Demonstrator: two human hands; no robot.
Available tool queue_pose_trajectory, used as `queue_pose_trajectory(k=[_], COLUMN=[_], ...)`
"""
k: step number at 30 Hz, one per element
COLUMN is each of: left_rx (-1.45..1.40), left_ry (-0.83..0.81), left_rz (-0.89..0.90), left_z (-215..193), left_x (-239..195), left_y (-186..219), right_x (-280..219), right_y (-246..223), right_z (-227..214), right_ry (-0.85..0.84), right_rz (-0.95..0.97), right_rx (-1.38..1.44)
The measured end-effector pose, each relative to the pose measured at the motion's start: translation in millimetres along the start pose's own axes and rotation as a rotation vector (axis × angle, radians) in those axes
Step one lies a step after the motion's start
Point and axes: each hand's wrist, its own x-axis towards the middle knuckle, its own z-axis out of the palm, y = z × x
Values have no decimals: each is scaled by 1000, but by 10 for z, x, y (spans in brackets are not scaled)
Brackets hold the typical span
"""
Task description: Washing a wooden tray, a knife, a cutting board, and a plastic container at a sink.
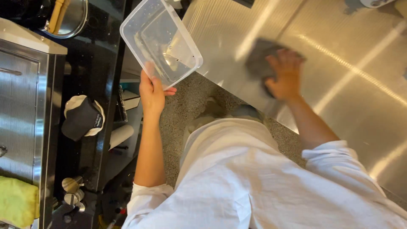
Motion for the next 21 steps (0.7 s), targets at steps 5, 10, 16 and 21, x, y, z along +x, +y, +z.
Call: queue_pose_trajectory(k=[5, 10, 16, 21], left_rx=[-138, -25, -46, -72], left_ry=[81, 78, 89, 81], left_rz=[25, -83, -6, -58], left_z=[-231, -480, -576, -536], left_x=[-68, -165, -73, -111], left_y=[-127, -29, -92, -89], right_x=[602, 1000, 2296, 2468], right_y=[621, -1159, -1524, -2153], right_z=[-108, 346, 753, 877], right_ry=[206, -158, 6, -216], right_rz=[688, 87, 50, 195], right_rx=[-104, -96, -35, -51])
